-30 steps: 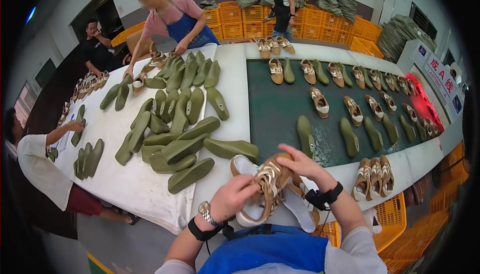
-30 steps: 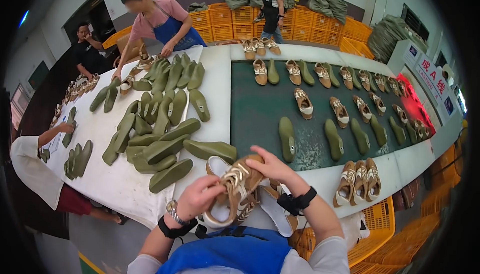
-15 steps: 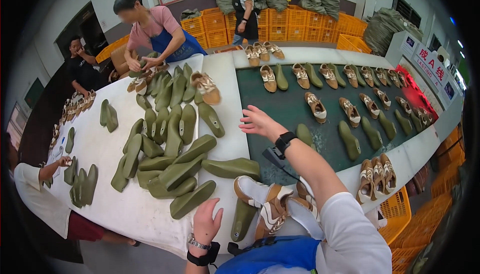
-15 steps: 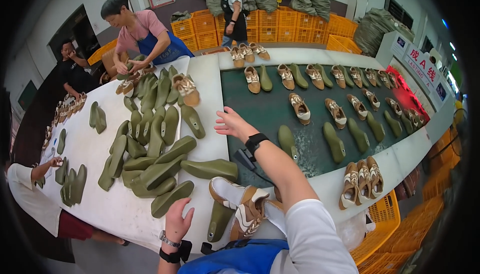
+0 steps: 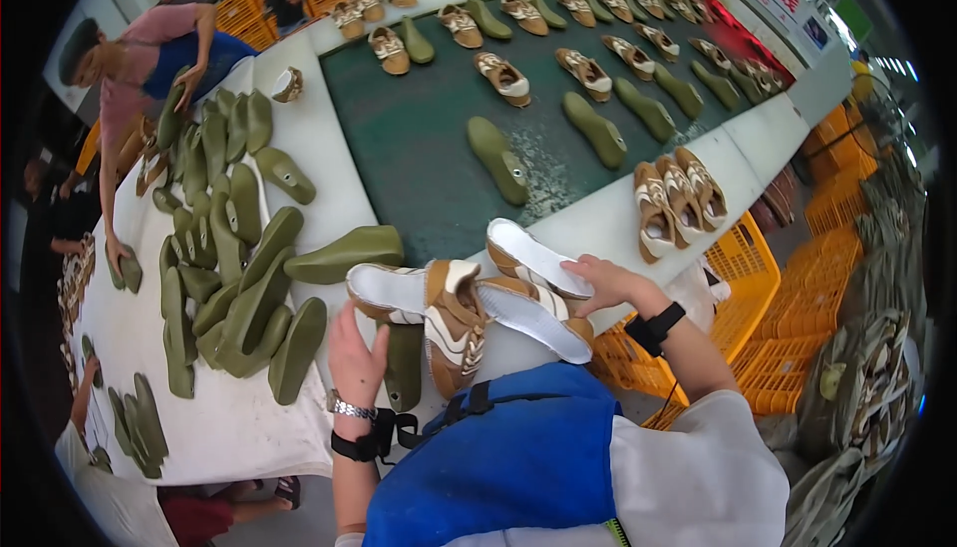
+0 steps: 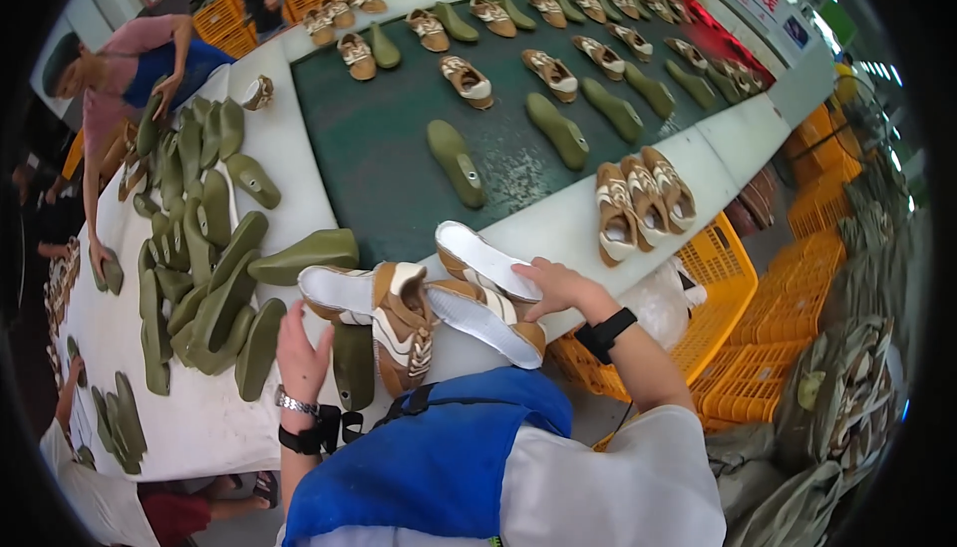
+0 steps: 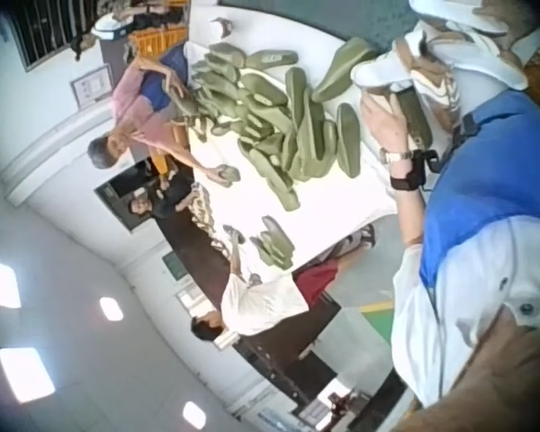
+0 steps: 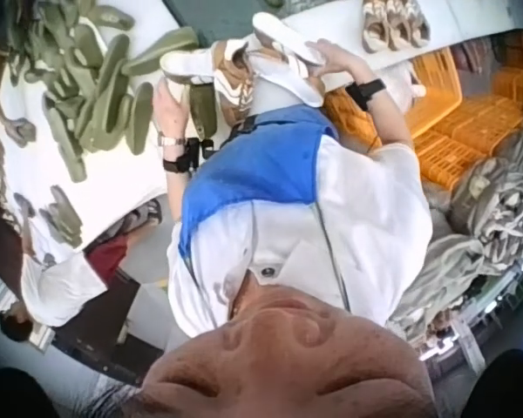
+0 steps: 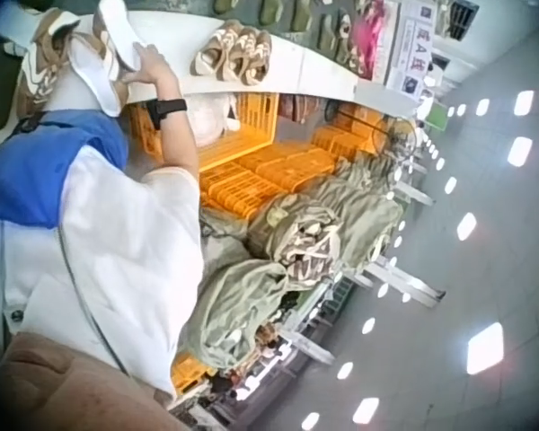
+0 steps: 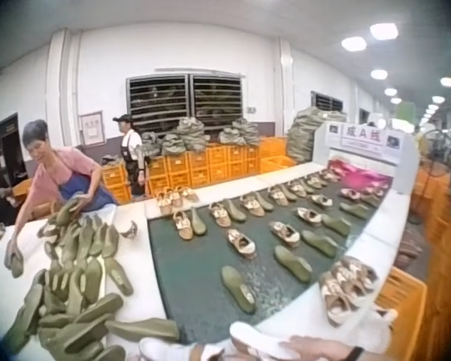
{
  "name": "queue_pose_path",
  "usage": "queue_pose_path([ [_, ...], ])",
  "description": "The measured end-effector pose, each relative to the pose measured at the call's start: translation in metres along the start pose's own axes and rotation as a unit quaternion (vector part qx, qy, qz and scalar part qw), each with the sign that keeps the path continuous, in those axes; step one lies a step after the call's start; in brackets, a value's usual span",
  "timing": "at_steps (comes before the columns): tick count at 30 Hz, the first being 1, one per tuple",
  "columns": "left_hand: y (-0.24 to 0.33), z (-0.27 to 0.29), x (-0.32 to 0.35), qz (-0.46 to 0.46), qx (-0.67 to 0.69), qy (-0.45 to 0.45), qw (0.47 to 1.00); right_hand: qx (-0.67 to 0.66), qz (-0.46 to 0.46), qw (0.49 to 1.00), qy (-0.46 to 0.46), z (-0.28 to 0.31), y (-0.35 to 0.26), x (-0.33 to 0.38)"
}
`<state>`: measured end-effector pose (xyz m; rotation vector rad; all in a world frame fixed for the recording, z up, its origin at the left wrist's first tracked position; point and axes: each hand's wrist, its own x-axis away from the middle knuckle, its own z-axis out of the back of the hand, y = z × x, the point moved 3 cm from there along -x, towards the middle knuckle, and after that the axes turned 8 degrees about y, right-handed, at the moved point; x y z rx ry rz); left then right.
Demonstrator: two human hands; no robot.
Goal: The recorder is inserting plastic shoe lasts into shoe uppers and placing the assembled pieces onto a conveyor belt at a shoe manufacturing facility.
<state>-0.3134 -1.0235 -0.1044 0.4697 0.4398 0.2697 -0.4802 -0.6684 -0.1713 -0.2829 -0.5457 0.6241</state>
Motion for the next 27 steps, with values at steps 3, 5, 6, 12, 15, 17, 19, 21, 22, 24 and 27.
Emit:
queue_pose_path([
  [3, 0.034, -0.001, -0.022, -0.084, 0.039, 0.019, 0.996, -0.239, 0.027, 0.962, 0.126, -0.021, 0.027, 0.009],
  [5, 0.062, -0.010, -0.025, -0.147, 0.057, -0.003, 0.988, -0.268, 0.010, 0.949, 0.165, -0.026, 0.040, 0.016],
  [6, 0.076, -0.016, -0.029, -0.194, 0.068, -0.023, 0.978, -0.333, -0.013, 0.928, 0.167, -0.016, 0.038, 0.011],
  [12, 0.138, -0.027, -0.059, -0.350, -0.092, -0.028, 0.932, -0.457, 0.066, 0.873, 0.157, 0.097, -0.036, 0.015],
  [15, 0.121, -0.010, -0.080, -0.310, 0.016, -0.041, 0.950, -0.469, 0.098, 0.875, 0.067, 0.134, -0.063, 0.016],
  [17, 0.090, -0.008, -0.082, -0.119, 0.156, -0.048, 0.979, -0.638, 0.063, 0.762, 0.093, 0.140, -0.073, 0.015],
  [19, 0.046, -0.017, -0.088, 0.109, 0.324, -0.143, 0.929, -0.526, 0.056, 0.836, 0.143, 0.122, -0.060, 0.006],
  [21, -0.002, -0.030, -0.105, 0.266, 0.443, -0.123, 0.847, -0.377, 0.064, 0.919, 0.092, 0.076, -0.034, -0.004],
  [22, -0.010, -0.023, -0.126, 0.293, 0.493, -0.118, 0.810, -0.332, 0.098, 0.934, 0.091, 0.036, -0.010, -0.007],
  [24, -0.042, 0.000, -0.180, 0.333, 0.537, -0.055, 0.773, -0.250, 0.086, 0.959, 0.097, -0.003, -0.020, 0.009],
  [27, -0.104, 0.045, -0.220, 0.427, 0.439, 0.143, 0.778, -0.198, 0.113, 0.967, 0.117, -0.030, -0.037, 0.022],
])
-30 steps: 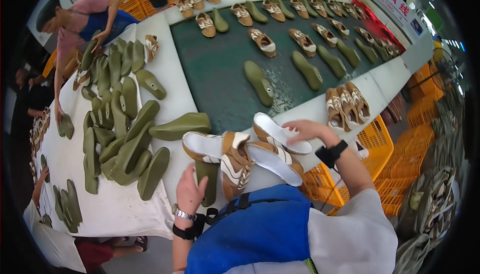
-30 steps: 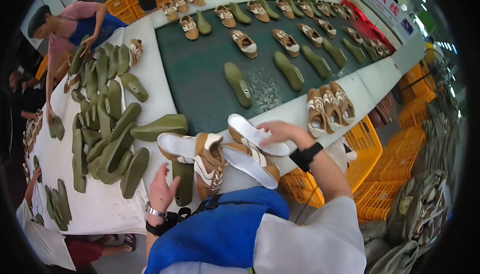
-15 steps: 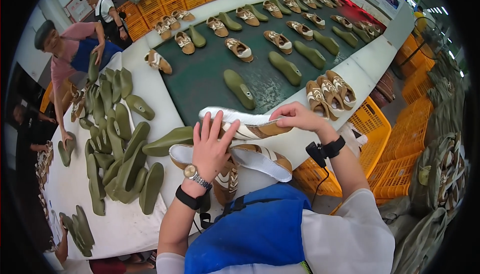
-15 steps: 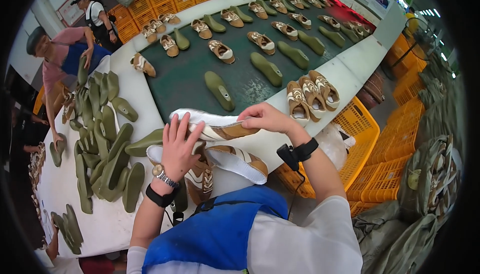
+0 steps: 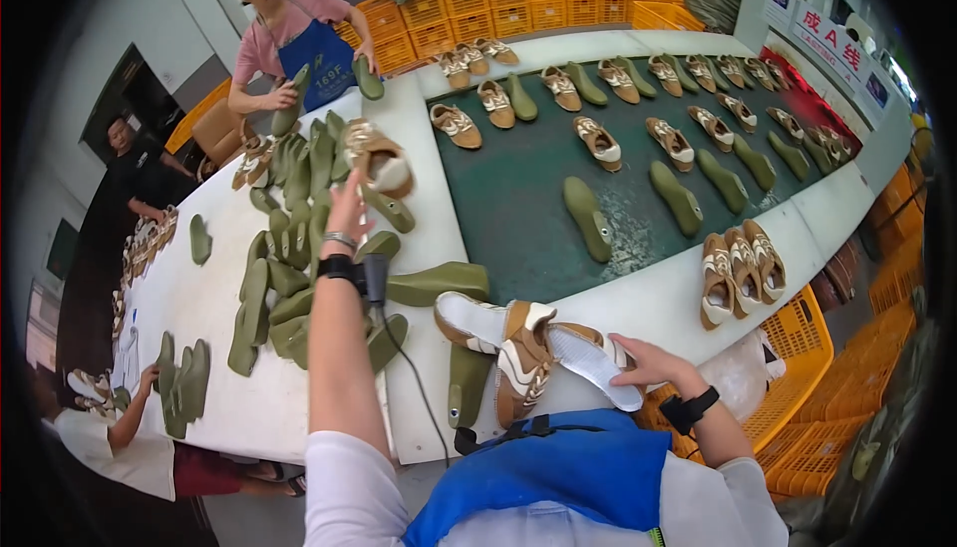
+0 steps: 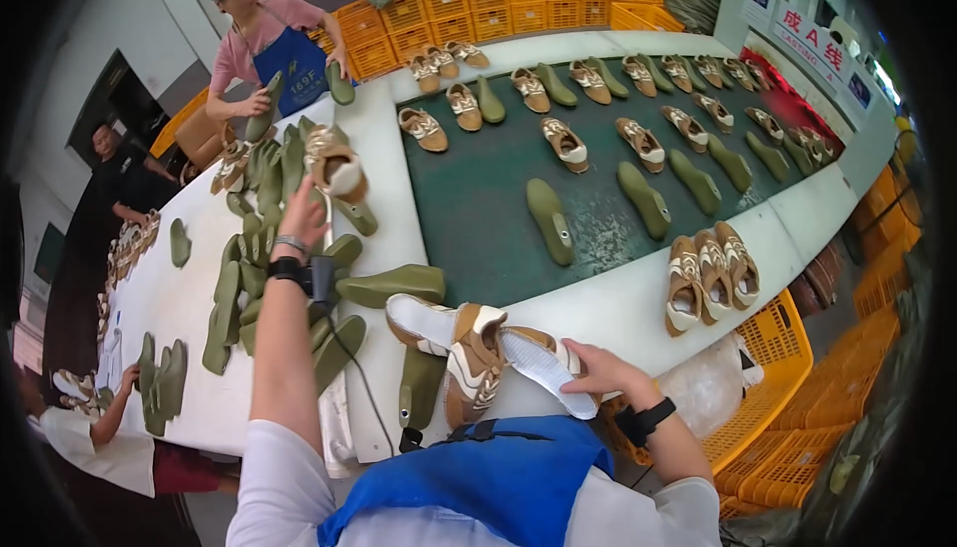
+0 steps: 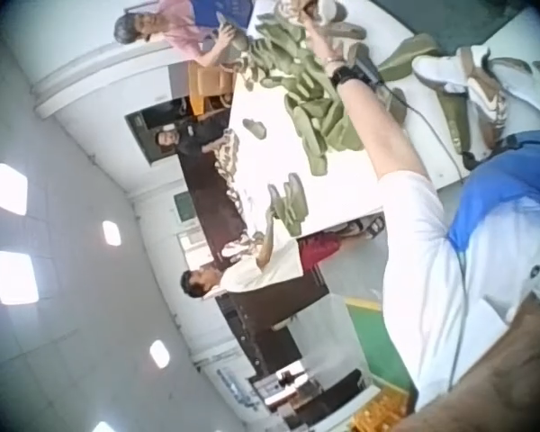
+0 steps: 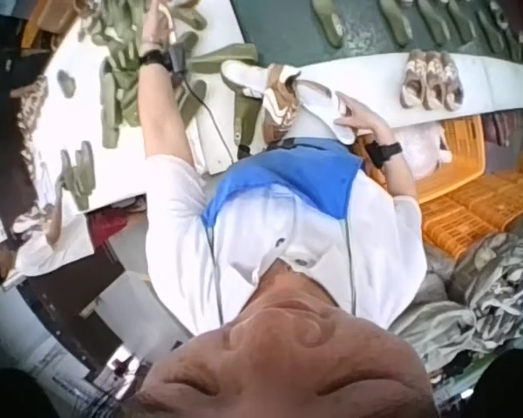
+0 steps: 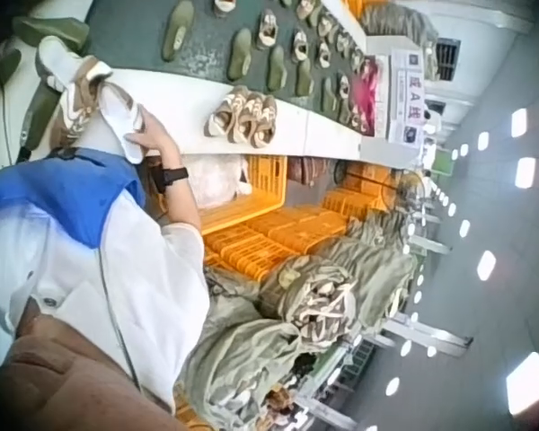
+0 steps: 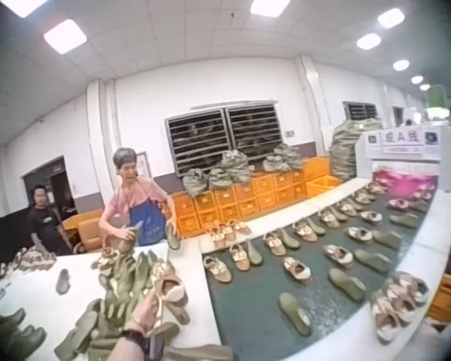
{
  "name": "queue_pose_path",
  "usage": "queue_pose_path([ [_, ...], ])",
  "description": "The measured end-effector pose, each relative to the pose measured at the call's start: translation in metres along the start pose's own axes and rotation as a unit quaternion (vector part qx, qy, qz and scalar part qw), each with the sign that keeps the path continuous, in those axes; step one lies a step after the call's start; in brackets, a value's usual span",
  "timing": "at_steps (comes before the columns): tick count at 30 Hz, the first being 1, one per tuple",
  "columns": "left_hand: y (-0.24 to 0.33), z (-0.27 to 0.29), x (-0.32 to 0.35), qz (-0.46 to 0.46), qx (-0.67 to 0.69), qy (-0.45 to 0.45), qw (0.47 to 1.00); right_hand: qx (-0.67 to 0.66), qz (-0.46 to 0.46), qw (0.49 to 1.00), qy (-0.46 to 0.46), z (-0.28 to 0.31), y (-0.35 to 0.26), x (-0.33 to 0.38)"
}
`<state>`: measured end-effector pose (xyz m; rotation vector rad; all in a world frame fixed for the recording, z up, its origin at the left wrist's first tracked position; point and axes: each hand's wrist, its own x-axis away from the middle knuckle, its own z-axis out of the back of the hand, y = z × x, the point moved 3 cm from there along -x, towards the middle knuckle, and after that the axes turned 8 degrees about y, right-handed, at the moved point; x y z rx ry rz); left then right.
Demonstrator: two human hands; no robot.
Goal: The recorder is inserting plastic shoe lasts into shoe uppers and placing the assembled pieces onto a conveyor belt at a shoe manufacturing facility.
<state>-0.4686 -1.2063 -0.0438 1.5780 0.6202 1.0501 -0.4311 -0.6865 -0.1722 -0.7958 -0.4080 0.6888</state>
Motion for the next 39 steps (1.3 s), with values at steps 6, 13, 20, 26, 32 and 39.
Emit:
queue_pose_path([
  [6, -0.068, -0.027, 0.065, -0.173, -0.178, -0.280, 0.927, -0.169, -0.265, 0.947, 0.065, -0.004, 0.023, -0.011],
  [13, -0.150, -0.049, 0.218, -0.065, -0.196, -0.483, 0.851, -0.436, -0.136, 0.854, 0.250, 0.030, -0.021, -0.045],
  [20, -0.136, -0.059, 0.247, 0.099, 0.158, -0.427, 0.885, -0.111, 0.213, 0.939, 0.245, 0.017, -0.173, -0.029],
  [26, -0.131, -0.036, 0.228, 0.208, 0.252, -0.360, 0.874, -0.100, 0.222, 0.916, 0.320, 0.042, -0.170, -0.027],
  [32, -0.132, -0.031, 0.232, 0.233, 0.307, -0.396, 0.833, -0.342, 0.048, 0.927, 0.150, 0.021, -0.155, -0.058],
  [39, -0.147, 0.015, 0.228, 0.131, 0.155, -0.239, 0.950, -0.337, 0.008, 0.941, -0.021, -0.045, -0.102, -0.154],
])
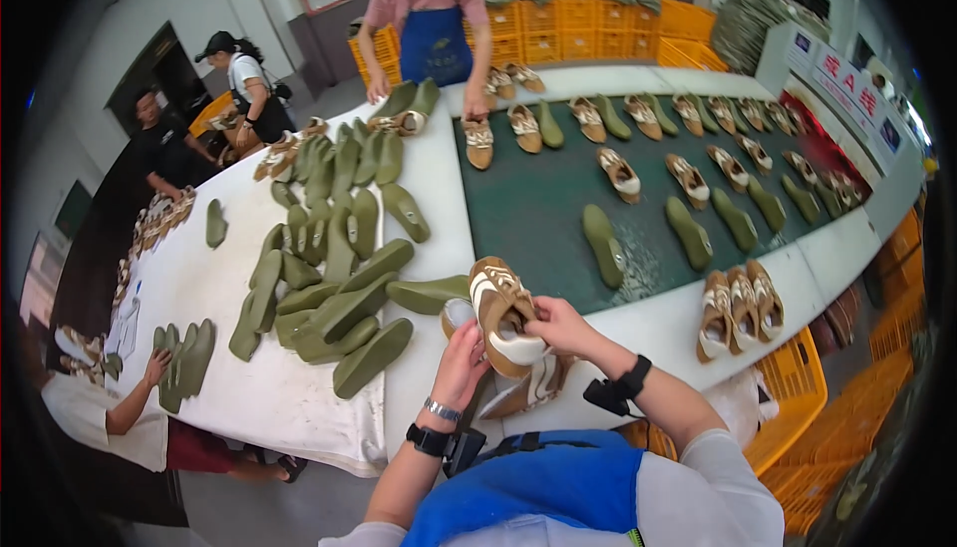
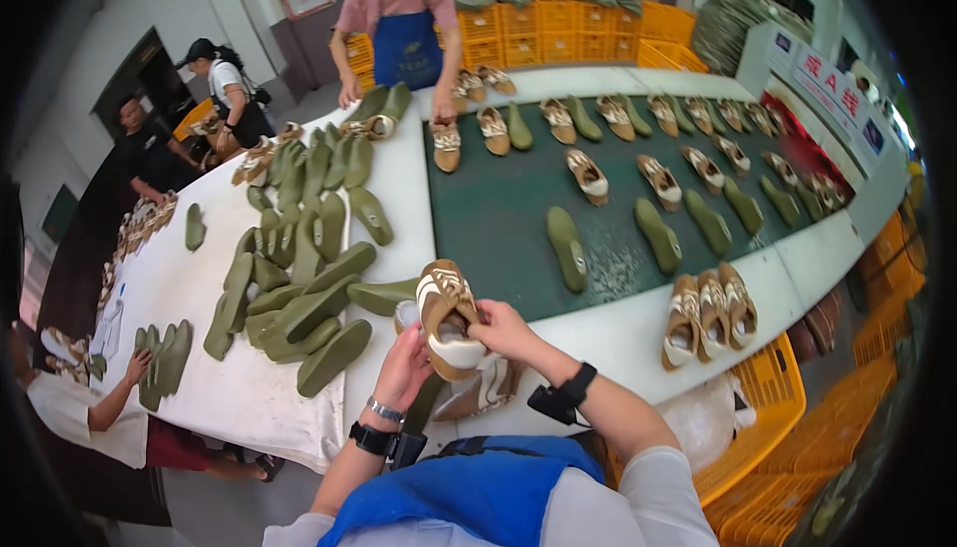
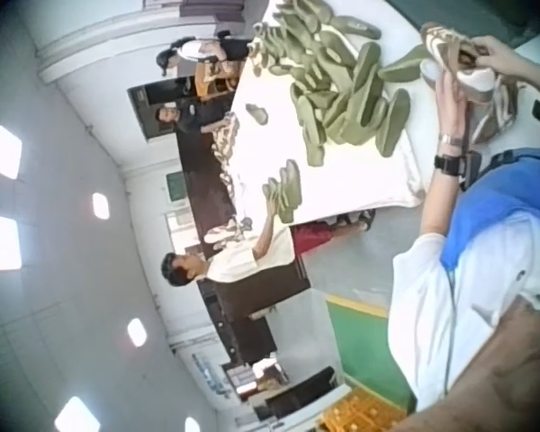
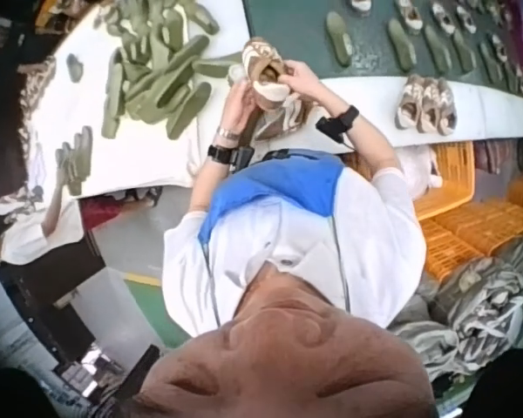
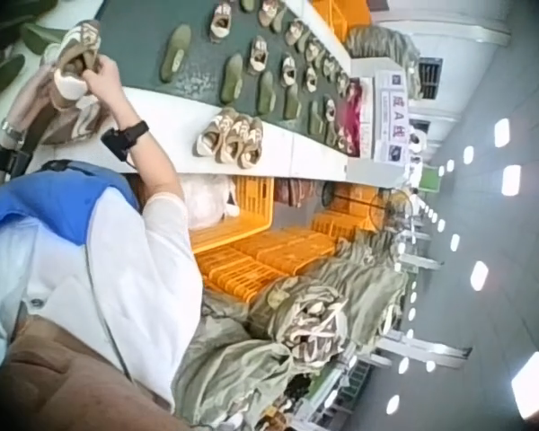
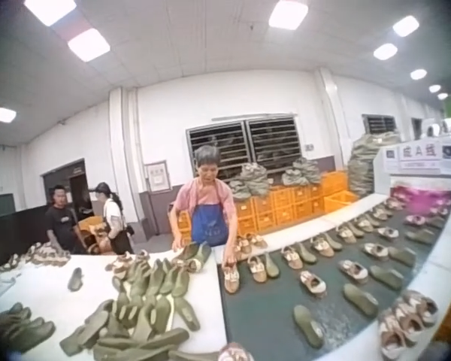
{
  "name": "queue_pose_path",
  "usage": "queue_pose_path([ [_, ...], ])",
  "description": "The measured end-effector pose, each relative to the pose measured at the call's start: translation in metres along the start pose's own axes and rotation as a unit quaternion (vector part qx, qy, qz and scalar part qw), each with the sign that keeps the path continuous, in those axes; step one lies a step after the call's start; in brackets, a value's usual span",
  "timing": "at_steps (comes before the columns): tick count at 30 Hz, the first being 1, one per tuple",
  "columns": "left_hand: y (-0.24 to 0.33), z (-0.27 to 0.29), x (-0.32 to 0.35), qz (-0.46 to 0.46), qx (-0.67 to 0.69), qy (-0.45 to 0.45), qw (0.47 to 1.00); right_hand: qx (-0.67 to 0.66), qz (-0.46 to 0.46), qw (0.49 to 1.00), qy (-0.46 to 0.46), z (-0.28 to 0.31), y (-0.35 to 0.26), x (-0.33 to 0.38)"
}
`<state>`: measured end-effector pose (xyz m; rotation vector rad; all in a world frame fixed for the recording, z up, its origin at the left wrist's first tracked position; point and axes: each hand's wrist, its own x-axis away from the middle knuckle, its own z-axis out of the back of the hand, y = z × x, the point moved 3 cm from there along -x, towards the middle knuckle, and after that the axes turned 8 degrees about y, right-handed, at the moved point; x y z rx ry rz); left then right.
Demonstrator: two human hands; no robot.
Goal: The recorder is inserting plastic shoe lasts into shoe uppers and placing the assembled pieces onto a conveyor belt at a shoe manufacturing facility.
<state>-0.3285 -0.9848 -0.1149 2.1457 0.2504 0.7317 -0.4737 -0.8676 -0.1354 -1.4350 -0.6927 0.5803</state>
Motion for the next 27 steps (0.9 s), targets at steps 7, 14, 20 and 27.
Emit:
queue_pose_path([
  [7, -0.011, 0.051, 0.022, -0.169, -0.458, -0.021, 0.873, -0.272, 0.012, 0.962, -0.031, -0.044, -0.112, -0.156],
  [14, -0.045, 0.039, 0.020, -0.349, -0.711, -0.044, 0.609, 0.297, 0.150, 0.918, -0.216, 0.010, -0.023, -0.081],
  [20, -0.069, 0.044, -0.004, -0.184, -0.636, -0.058, 0.747, 0.334, -0.057, 0.938, -0.079, 0.080, 0.059, 0.022],
  [27, 0.002, 0.015, -0.004, 0.113, -0.211, -0.186, 0.953, 0.185, 0.168, 0.966, 0.075, 0.070, -0.020, 0.065],
])
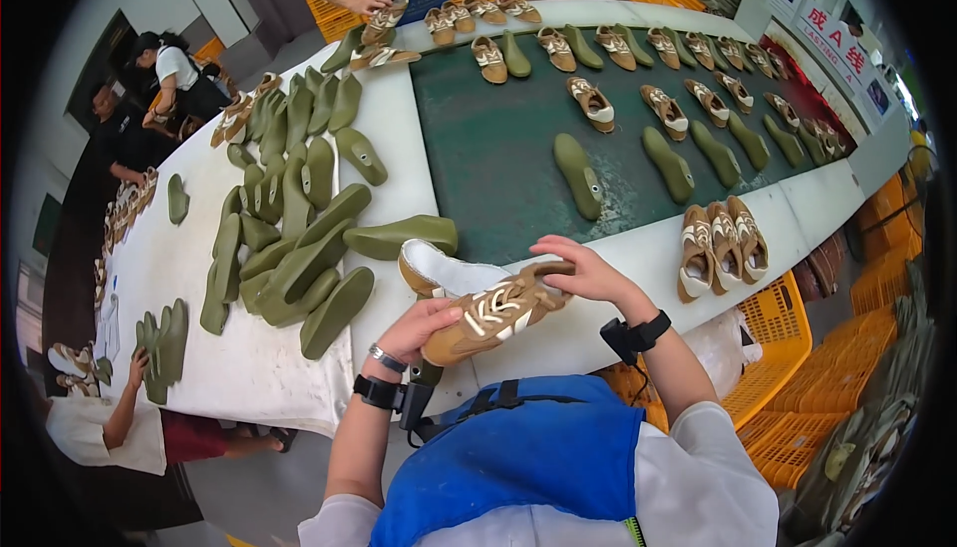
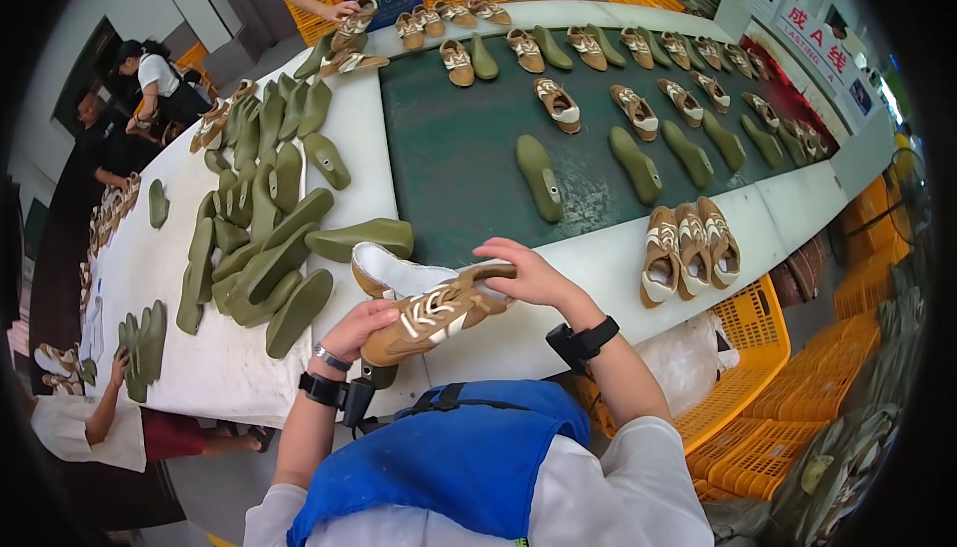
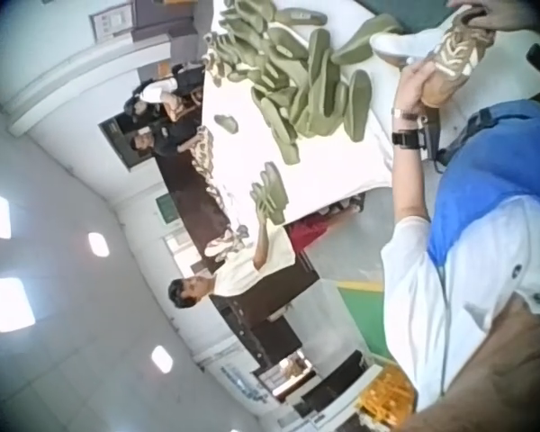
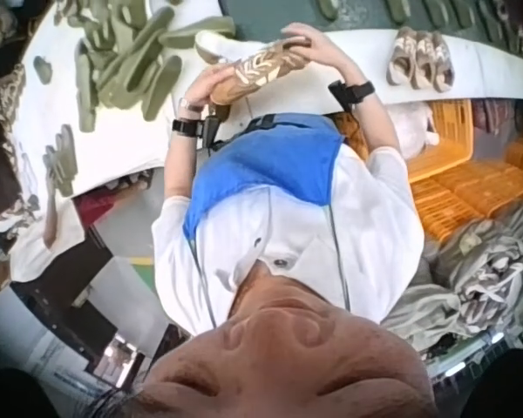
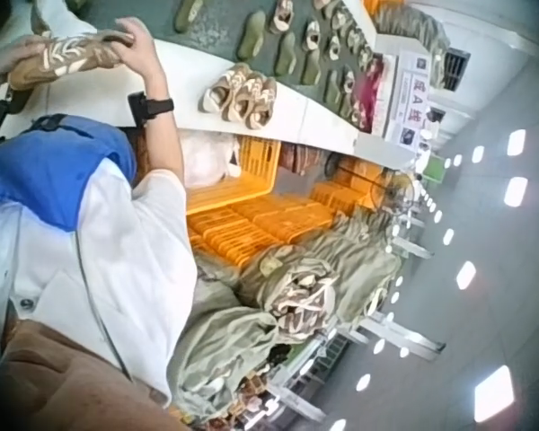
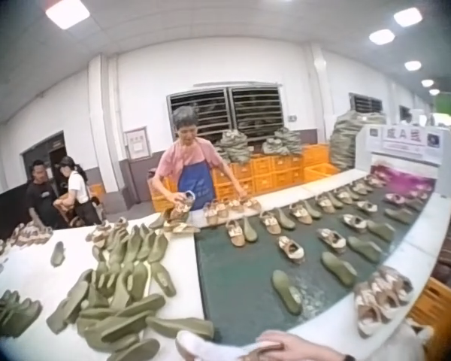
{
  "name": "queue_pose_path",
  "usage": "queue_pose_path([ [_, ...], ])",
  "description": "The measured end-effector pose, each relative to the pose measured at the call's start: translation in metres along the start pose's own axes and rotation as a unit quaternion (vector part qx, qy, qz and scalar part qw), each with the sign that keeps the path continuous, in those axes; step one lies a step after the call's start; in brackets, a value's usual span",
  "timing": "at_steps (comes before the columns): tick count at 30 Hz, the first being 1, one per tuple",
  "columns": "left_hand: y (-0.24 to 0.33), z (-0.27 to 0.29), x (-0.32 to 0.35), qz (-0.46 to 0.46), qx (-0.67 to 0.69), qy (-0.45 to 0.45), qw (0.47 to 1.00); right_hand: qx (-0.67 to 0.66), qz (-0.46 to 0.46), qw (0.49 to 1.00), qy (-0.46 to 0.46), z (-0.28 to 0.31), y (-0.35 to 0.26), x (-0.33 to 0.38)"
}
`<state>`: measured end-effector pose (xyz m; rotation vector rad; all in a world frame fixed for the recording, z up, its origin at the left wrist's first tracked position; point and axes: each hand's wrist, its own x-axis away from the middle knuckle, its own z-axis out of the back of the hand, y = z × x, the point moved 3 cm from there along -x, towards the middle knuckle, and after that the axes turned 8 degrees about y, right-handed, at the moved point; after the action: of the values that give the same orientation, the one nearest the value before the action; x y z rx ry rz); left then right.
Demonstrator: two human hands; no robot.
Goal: The recorder is inserting plastic shoe lasts into shoe uppers and placing the assembled pieces onto a conveyor belt at a shoe manufacturing facility.
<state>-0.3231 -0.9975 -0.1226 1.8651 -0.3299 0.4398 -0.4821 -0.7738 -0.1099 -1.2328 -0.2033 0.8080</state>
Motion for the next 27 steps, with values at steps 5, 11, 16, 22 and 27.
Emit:
queue_pose_path([
  [5, 0.023, 0.014, 0.000, -0.003, -0.004, -0.050, 0.999, 0.157, -0.056, 0.966, -0.196, -0.008, -0.049, -0.010],
  [11, 0.034, 0.013, 0.004, -0.162, 0.252, 0.134, 0.945, 0.235, -0.052, 0.971, 0.009, -0.019, -0.053, -0.011],
  [16, 0.062, -0.075, 0.035, -0.461, -0.476, 0.369, 0.651, 0.252, -0.045, 0.966, 0.038, -0.040, -0.077, -0.012],
  [22, 0.054, -0.050, 0.029, -0.439, -0.455, 0.383, 0.674, 0.171, -0.073, 0.982, 0.045, -0.035, -0.072, -0.011],
  [27, 0.051, -0.050, 0.017, -0.406, -0.405, 0.390, 0.721, 0.191, -0.042, 0.978, 0.067, -0.036, -0.072, -0.001],
])
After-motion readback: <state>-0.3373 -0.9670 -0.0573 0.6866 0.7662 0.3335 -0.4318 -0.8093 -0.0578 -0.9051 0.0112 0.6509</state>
